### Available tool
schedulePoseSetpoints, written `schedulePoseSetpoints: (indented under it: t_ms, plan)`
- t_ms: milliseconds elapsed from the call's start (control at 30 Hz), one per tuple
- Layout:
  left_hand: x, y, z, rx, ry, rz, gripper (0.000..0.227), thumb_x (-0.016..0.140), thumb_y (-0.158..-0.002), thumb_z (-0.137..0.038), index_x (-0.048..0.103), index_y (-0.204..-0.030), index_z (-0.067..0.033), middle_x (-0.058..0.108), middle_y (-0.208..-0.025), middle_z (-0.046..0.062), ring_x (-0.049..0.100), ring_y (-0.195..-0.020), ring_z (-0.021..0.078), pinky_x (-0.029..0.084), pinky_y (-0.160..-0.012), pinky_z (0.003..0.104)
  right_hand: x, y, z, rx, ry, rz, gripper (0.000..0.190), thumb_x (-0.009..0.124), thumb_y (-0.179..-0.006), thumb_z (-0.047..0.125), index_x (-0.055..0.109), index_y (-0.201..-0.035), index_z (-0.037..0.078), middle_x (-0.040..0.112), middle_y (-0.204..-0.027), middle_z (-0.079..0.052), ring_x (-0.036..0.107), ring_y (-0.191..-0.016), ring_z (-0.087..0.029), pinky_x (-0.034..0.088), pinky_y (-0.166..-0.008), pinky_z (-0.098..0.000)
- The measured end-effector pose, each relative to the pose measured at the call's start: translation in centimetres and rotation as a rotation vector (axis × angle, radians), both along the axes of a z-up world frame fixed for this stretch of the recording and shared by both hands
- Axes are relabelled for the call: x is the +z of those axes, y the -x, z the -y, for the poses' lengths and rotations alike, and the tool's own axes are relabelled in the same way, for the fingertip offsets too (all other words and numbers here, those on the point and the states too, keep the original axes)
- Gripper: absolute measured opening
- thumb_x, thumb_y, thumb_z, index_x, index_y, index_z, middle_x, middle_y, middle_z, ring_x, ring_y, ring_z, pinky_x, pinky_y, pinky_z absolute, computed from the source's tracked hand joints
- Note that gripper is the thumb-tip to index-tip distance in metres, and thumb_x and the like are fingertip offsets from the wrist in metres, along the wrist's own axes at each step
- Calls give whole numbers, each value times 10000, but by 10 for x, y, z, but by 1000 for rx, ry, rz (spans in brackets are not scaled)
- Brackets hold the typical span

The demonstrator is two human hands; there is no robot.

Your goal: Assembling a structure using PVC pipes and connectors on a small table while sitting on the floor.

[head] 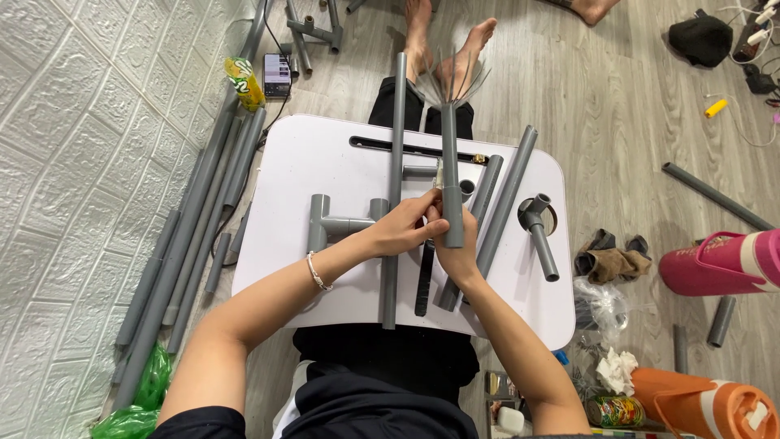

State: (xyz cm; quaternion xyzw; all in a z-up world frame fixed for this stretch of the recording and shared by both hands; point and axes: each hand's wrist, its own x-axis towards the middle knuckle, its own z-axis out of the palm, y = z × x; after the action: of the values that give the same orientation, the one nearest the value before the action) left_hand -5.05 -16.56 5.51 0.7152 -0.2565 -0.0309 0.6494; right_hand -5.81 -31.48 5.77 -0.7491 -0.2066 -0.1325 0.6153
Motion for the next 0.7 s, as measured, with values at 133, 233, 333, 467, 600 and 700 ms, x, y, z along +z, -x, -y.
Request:
schedulePoseSetpoints:
  t_ms: [133,233,333,467,600,700]
  plan:
    - [-2,-1,0,8,8,-15,430,628,-1043,-438,565,-1195,-40,645,-714,93,640,-737,177,562,-584,295,-2,-2,1,-1,-11,-41,230,716,-1008,83,621,-799,81,621,-636,-72,591,-641,-135,501,-582,-313]
    - [-6,-1,0,7,-4,-4,425,617,-1050,-450,556,-1193,-55,659,-732,107,655,-761,193,559,-580,297,1,-3,1,9,-23,-91,251,729,-1010,103,628,-781,84,612,-614,-73,600,-600,-138,502,-524,-300]
    - [-4,0,0,7,-5,2,439,613,-1050,-440,536,-1254,-59,664,-753,89,659,-771,185,560,-589,287,-2,-6,4,32,-17,-108,254,737,-1009,118,633,-780,83,619,-617,-76,606,-602,-144,508,-514,-313]
    - [-3,2,0,14,-18,30,545,614,-1044,-488,507,-1364,-60,691,-925,155,681,-853,224,579,-623,317,-20,-9,10,31,-53,-170,225,766,-977,101,643,-791,73,604,-608,-80,594,-566,-140,513,-494,-288]
    - [0,7,0,15,-13,62,676,588,-1047,-548,458,-1480,-45,669,-1151,277,722,-885,322,610,-631,370,-4,-8,11,175,-91,-82,275,695,-1018,127,591,-767,90,575,-564,-74,547,-449,-133,449,-424,-271]
    - [5,1,-3,-18,85,7,626,490,-1077,-548,500,-1427,-29,678,-1010,189,765,-846,231,647,-623,312,-35,-23,22,471,-267,-166,329,547,-1088,182,498,-782,68,525,-575,-64,506,-467,-131,435,-428,-263]
